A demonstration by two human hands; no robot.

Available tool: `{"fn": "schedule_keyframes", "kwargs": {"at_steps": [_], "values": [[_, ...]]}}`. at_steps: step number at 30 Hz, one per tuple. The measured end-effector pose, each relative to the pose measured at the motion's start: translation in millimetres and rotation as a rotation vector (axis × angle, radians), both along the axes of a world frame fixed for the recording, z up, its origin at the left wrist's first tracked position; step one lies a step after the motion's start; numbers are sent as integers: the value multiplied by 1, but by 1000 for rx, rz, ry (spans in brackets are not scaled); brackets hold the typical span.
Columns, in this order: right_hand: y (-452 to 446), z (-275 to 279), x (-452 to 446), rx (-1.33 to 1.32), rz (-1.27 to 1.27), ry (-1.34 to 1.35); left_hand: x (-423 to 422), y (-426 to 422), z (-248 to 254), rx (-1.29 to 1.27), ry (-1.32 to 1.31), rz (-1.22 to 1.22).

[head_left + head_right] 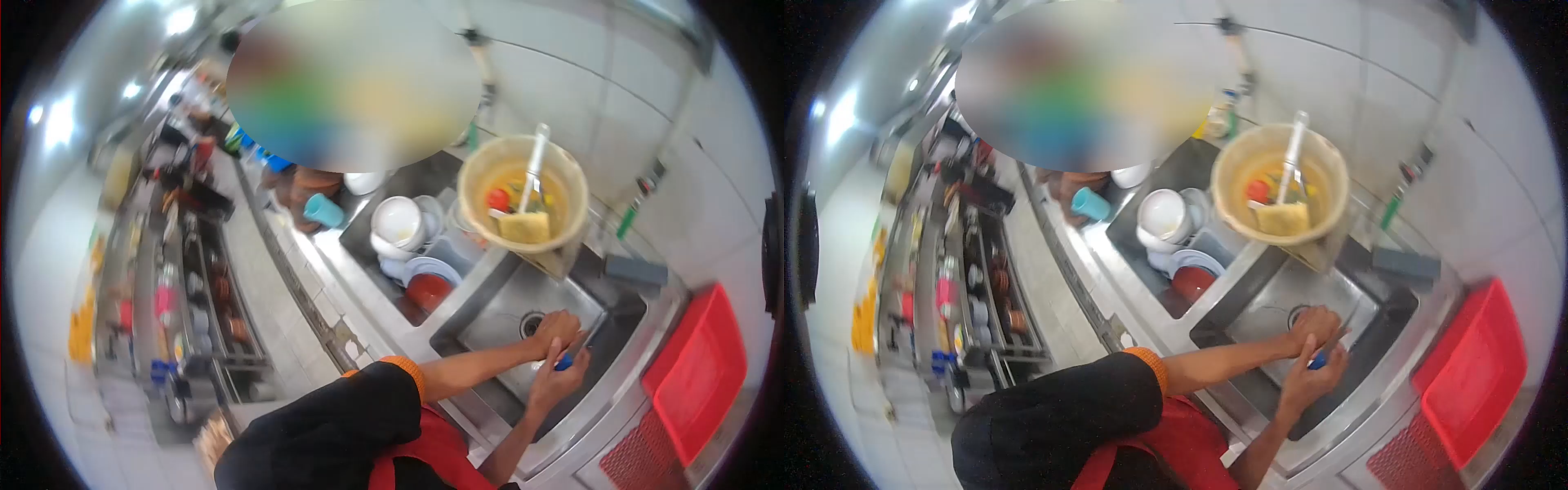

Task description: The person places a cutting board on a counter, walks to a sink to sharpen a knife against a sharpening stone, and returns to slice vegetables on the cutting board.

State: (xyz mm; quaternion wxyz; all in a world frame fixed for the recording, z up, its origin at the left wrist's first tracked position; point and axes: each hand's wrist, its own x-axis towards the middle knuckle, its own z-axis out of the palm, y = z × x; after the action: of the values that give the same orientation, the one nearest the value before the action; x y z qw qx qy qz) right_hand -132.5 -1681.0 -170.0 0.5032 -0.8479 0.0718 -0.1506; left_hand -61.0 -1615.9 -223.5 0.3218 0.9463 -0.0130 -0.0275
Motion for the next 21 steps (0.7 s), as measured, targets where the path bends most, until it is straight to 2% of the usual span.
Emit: {"fn": "schedule_keyframes", "kwargs": {"at_steps": [1,2,4,5,8,11,12,13,15,19,20,21], "values": [[11,-4,-6,-161,43,-55,-7,15,-1,8,120,50],[20,-5,-17,-161,77,-88,-14,29,-5,10,240,85],[47,5,-42,27,263,309,-44,69,14,30,188,136],[54,0,-44,19,278,296,-56,80,18,64,188,127],[83,-12,-48,-83,241,117,-63,98,-48,177,11,198],[121,25,-74,51,335,-17,-79,138,-18,93,-63,219],[131,38,-85,45,398,105,-93,151,1,75,-135,240],[143,39,-91,40,404,92,-99,163,9,71,-148,245],[172,39,-105,-40,400,-90,-111,189,18,79,-65,311],[235,45,-139,-179,397,-21,-140,260,24,-22,-71,340],[259,43,-159,-137,467,-111,-156,282,15,24,-230,358],[285,47,-184,-91,534,-191,-176,307,17,21,-234,359]]}}
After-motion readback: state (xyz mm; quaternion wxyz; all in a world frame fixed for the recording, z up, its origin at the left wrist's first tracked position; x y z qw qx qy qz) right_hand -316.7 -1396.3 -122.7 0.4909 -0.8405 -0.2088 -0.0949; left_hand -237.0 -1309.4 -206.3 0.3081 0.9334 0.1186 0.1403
